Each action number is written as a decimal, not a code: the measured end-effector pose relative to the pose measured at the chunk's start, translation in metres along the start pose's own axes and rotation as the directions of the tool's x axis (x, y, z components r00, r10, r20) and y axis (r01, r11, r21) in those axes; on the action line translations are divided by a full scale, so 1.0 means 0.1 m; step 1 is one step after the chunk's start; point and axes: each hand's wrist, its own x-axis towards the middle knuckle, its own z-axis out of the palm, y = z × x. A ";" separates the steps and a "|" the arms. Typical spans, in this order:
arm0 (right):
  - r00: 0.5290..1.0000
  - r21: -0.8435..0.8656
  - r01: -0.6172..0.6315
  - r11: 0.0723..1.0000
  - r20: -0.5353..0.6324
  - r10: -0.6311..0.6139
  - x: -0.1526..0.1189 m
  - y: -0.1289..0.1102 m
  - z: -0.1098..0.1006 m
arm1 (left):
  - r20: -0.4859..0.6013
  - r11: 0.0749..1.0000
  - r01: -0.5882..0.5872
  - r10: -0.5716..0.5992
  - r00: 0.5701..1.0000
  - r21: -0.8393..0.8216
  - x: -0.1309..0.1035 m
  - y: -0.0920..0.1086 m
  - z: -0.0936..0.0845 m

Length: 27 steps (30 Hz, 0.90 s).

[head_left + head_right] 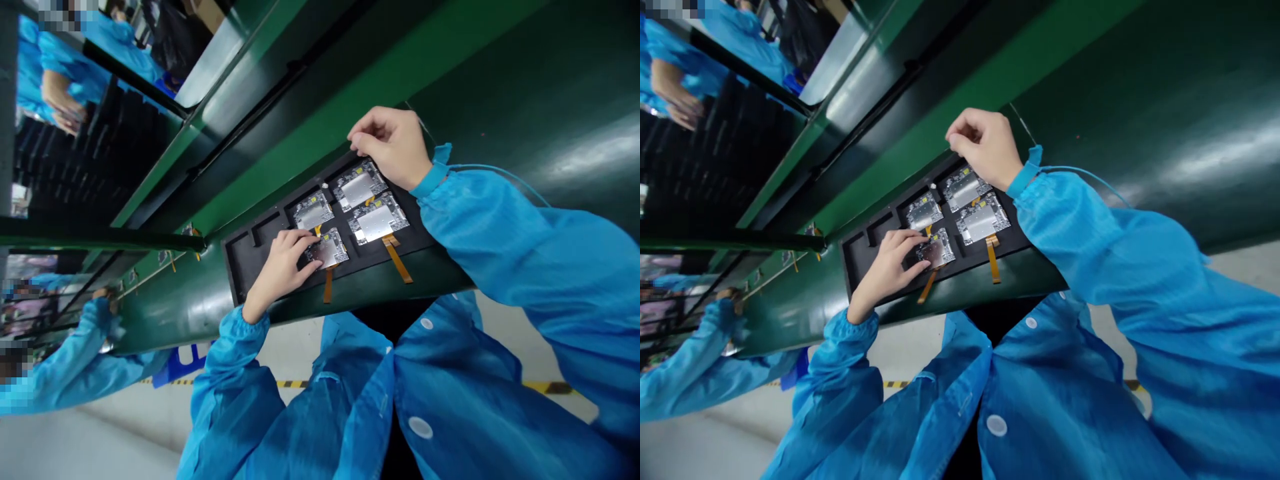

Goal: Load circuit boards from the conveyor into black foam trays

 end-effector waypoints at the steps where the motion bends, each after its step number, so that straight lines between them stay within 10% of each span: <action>1: 1.000 -0.013 -0.014 1.000 -0.003 0.014 -0.01 -0.02 0.00 | 0.026 1.000 -0.021 0.021 0.999 0.004 0.04 0.01 0.04; 13: 0.994 -0.069 -0.005 0.998 -0.107 -0.003 -0.05 -0.09 0.02 | 0.083 0.962 -0.198 0.186 0.979 0.186 0.15 0.03 0.23; 18: 0.992 -0.069 0.003 0.998 -0.127 -0.011 -0.06 -0.09 0.02 | -0.017 0.971 -0.238 0.239 0.971 0.021 0.16 -0.05 0.13; 22: 0.991 -0.088 -0.010 0.996 -0.133 -0.002 -0.06 -0.09 0.03 | -0.289 0.987 -0.012 -0.035 0.957 -0.158 0.24 -0.66 -0.37; 27: 0.991 -0.093 -0.014 0.996 -0.137 0.001 -0.05 -0.05 0.01 | -0.405 0.840 0.517 -0.535 0.741 -0.163 0.28 -2.10 -1.11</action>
